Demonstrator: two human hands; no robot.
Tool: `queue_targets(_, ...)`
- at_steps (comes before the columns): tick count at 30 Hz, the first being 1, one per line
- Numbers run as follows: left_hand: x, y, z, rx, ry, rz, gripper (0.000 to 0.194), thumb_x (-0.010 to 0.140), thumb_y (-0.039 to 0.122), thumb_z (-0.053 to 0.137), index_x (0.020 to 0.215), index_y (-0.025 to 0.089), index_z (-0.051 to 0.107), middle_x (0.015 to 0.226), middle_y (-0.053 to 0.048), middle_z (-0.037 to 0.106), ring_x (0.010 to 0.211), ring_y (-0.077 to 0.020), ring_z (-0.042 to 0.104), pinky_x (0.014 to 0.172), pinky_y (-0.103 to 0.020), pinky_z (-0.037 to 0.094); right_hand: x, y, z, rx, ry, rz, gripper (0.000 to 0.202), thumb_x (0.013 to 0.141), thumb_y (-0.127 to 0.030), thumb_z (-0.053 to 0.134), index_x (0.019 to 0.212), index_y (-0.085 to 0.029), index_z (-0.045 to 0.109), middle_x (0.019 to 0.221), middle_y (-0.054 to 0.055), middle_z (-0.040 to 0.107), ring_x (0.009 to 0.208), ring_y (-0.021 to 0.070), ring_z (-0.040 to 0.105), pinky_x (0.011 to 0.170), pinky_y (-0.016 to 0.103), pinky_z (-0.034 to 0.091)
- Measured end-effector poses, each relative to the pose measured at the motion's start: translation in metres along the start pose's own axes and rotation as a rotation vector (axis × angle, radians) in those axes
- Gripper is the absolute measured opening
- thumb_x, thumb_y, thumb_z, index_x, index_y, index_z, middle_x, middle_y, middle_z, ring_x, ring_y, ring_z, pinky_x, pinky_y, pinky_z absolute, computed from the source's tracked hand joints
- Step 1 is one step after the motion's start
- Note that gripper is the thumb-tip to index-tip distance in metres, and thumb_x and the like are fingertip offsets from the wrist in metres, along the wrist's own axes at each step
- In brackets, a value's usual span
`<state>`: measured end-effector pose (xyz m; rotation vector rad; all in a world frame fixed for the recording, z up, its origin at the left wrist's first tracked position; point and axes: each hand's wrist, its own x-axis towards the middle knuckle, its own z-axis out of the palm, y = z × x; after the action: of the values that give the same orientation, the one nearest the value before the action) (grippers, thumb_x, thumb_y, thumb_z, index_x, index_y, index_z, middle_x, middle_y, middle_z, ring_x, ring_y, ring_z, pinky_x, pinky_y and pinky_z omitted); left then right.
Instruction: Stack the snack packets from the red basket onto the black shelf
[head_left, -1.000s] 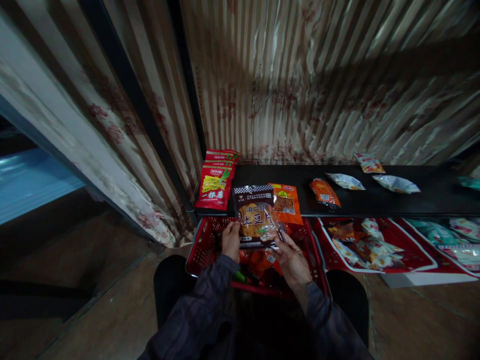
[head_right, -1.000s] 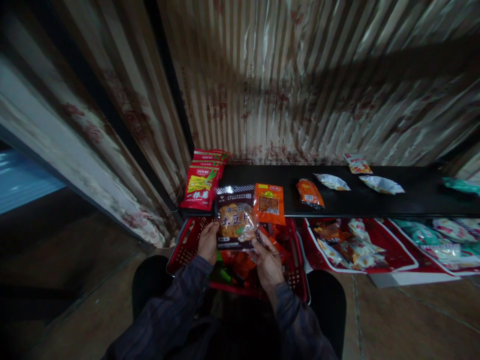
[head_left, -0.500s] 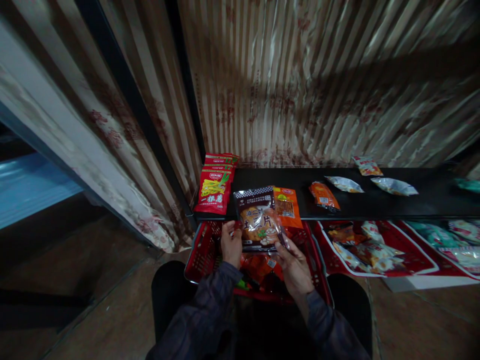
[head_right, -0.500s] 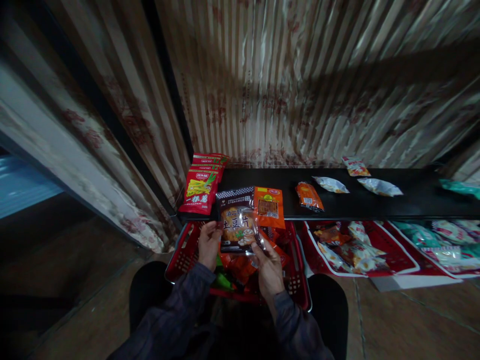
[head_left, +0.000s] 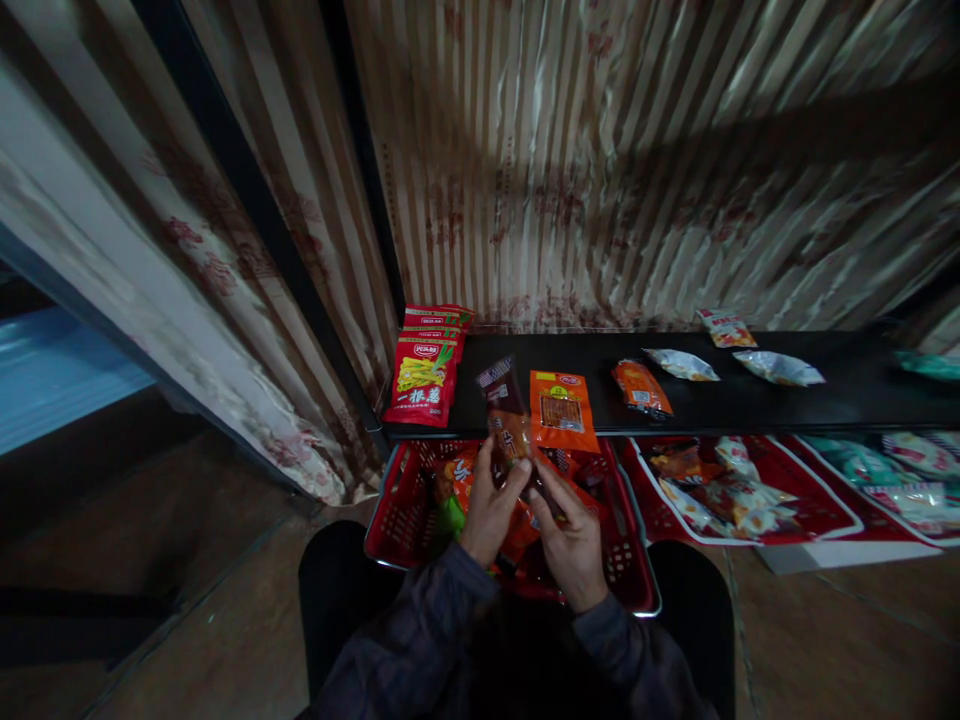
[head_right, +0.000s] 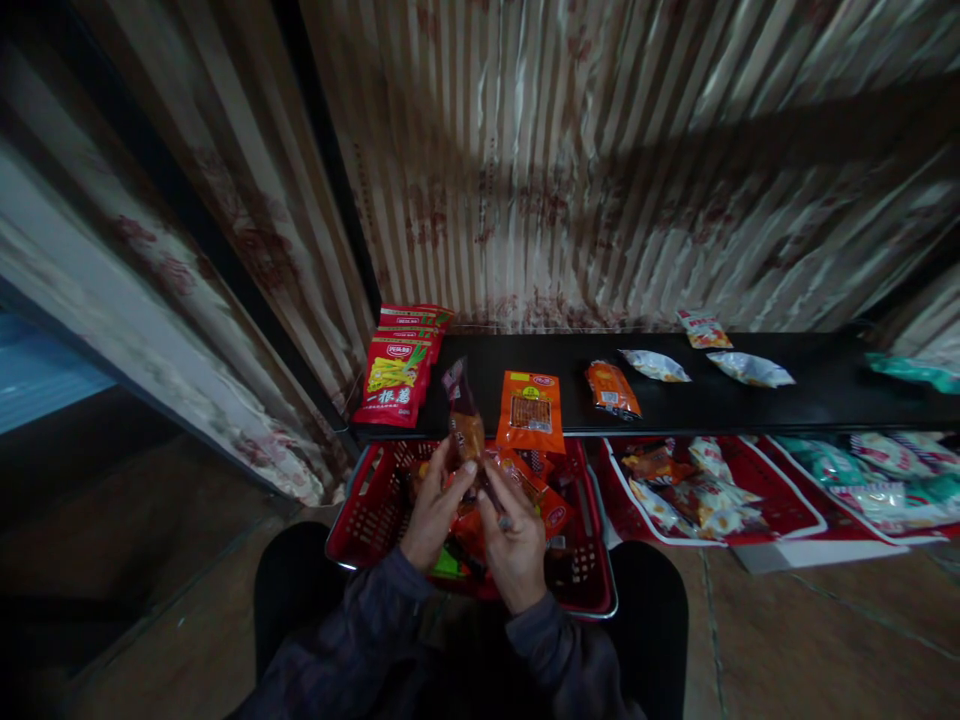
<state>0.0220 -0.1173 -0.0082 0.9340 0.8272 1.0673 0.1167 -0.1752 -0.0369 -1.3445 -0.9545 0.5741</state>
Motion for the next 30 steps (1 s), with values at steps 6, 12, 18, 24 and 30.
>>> queue_targets(6,-0.002,0.005,0.003,-0.154,-0.006,-0.084,0.054,0.073,0.041,0.076,0.121,0.023,0.059,0.122,-0.007,0.066,0.114,-0.0225,0.06,0.101,-0.033,0.043,-0.013,0.009,0.008,-0.428,-0.118,-0.407,0.052,0.082,-0.012,0.057,0.13,-0.033,0.059,0.138,0.004,0.058,0.126,0.0265,0.054,0.109,0.052,0.039)
queue_targets(12,0.011,-0.001,-0.011,-0.256,0.116,-0.142,0.048,0.068,0.041,0.077,0.111,0.02,0.067,0.113,-0.007,0.07,0.109,-0.0242,0.064,0.096,-0.035,0.048,-0.017,0.006,0.009,-0.508,-0.298,-0.457,0.051,0.085,-0.017,0.057,0.134,-0.033,0.055,0.145,0.006,0.051,0.131,0.0268,0.05,0.109,0.052,0.04)
queue_targets(18,0.017,-0.007,-0.029,-0.327,0.03,-0.282,0.054,0.071,0.05,0.073,0.113,0.017,0.067,0.109,-0.011,0.073,0.103,-0.0295,0.067,0.087,-0.041,0.055,-0.002,-0.003,-0.009,-0.27,-0.171,-0.288,0.038,0.088,-0.028,0.059,0.125,-0.031,0.063,0.134,0.006,0.061,0.126,0.0252,0.053,0.11,0.048,0.038)
queue_targets(24,0.012,-0.002,-0.037,-0.357,-0.054,-0.402,0.058,0.07,0.049,0.074,0.117,0.014,0.066,0.102,-0.014,0.074,0.098,-0.0338,0.069,0.084,-0.048,0.056,0.021,0.008,-0.018,0.162,0.091,0.253,0.045,0.076,-0.049,0.071,0.115,-0.026,0.068,0.126,0.006,0.067,0.12,0.026,0.058,0.108,0.046,0.041)
queue_targets(30,0.008,-0.004,-0.043,-0.393,-0.126,-0.422,0.054,0.072,0.042,0.074,0.117,0.013,0.066,0.107,-0.014,0.073,0.107,-0.0346,0.066,0.094,-0.05,0.053,0.035,0.008,-0.02,0.43,0.034,0.447,0.048,0.068,-0.051,0.079,0.106,-0.023,0.072,0.113,0.008,0.073,0.106,0.0247,0.067,0.099,0.042,0.049)
